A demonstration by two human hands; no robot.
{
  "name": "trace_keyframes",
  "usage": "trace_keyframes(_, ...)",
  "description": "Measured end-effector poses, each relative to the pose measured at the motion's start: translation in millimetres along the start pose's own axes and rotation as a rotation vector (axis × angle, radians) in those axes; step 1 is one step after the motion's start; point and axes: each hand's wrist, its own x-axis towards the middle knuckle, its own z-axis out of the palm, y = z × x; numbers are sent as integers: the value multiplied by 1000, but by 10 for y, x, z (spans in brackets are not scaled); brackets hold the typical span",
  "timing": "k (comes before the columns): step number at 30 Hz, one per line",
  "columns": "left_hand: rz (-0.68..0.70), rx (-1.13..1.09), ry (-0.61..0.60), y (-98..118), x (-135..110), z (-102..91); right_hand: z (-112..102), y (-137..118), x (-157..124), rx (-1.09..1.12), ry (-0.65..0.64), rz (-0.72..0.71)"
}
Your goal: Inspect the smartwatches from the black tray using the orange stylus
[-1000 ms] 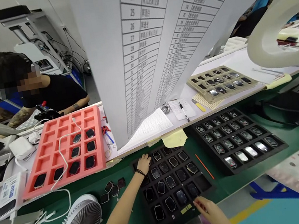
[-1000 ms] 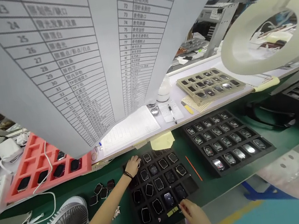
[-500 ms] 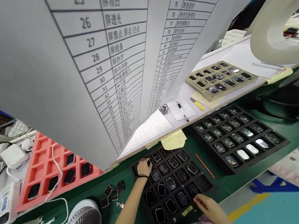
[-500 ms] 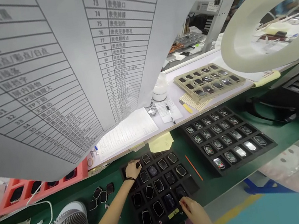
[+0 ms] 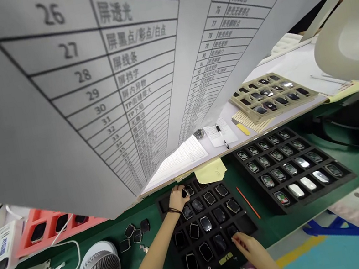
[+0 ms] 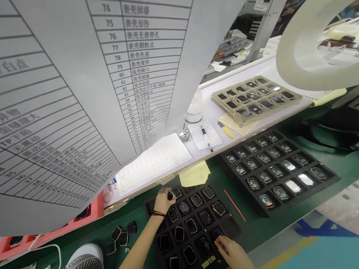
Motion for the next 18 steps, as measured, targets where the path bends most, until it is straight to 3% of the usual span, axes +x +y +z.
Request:
trace_keyframes(7,55,82,-129,367,314,135,7,121,-85,4,50,22)
trace_keyframes(18,138,94,-78,319,216,37,-66,59,-18,23,30,23)
